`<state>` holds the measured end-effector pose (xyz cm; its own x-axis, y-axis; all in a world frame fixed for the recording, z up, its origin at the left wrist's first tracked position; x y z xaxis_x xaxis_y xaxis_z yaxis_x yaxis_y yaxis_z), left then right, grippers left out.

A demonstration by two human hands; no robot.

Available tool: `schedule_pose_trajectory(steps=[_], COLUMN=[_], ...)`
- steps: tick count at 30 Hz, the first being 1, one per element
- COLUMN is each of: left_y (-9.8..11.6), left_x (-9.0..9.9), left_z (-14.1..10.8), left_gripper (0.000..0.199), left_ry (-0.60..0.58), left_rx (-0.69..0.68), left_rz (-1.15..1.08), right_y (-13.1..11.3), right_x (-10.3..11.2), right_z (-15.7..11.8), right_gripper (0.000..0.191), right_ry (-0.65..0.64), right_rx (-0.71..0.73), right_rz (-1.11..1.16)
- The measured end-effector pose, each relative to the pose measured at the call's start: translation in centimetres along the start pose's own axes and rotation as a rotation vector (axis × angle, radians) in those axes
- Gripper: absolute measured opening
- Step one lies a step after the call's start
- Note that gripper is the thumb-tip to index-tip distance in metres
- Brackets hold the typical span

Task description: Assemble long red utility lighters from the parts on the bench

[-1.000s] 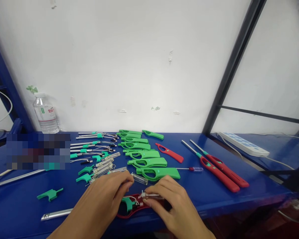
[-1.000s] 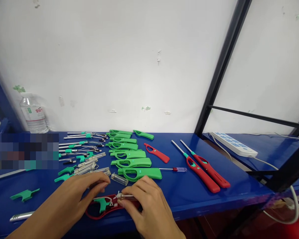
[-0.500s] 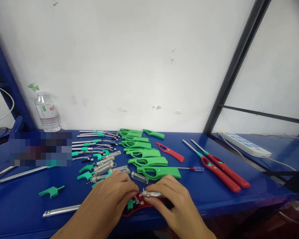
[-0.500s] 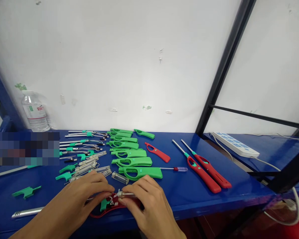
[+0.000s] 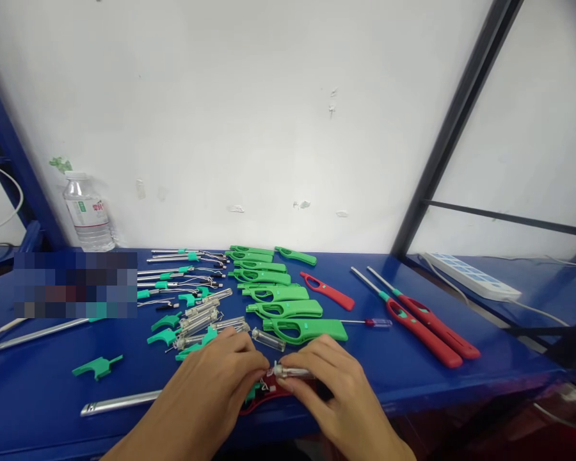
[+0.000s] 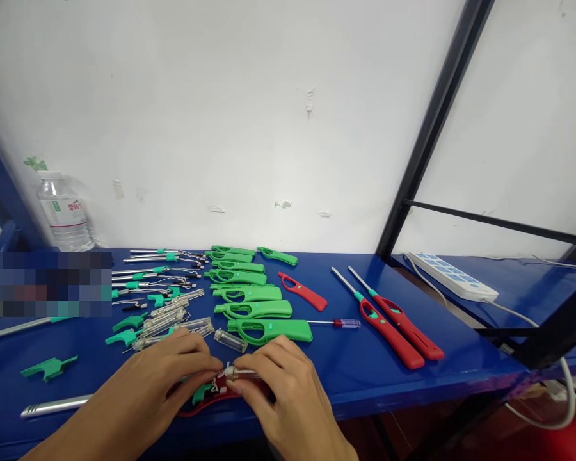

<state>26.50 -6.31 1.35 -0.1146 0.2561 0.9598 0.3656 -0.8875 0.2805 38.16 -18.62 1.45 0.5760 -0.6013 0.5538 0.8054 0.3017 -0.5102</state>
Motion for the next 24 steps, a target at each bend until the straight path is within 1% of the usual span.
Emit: schedule_pose_trajectory(steps=[7,12,18,24], left_y=[0.2,0.49,0.71,0.75], left_x=[-0.32,-0.55,-0.58,-0.78], left_z=[0.04,0.17,-0.1,0.02], left_gripper=[0.034,0.033,0.034,0.037], left_ry=[0.028,0.056,0.109,0.129], left_rx=[-0.031,-0.08,-0.126,-0.151], left_rz=[0.018,0.039,0.035,0.004], right_y=[0.07,0.02,-0.1,-0.15], right_x=[-0.28,-0.25,0.03,-0.01], right_z=[-0.11,-0.1,-0.06,-0.11], right_gripper=[0.01,0.009,0.009,0.009], right_ry=[-0.027,-0.027,-0.008,-0.016], right_rx=[-0.015,-0.008,0.012,0.032], right_rz=[0.007,0.019,0.028,0.009])
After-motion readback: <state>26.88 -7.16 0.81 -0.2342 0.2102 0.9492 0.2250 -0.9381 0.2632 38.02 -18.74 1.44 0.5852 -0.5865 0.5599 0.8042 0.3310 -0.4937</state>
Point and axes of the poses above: each hand's wrist, its own z-axis towards the middle knuckle, its own x-axis out of the back of the hand, y = z × x, the point moved 8 cm from there along z, towards the middle knuckle, and after that the axes turned 1 degree about z, right-handed, at the moved point
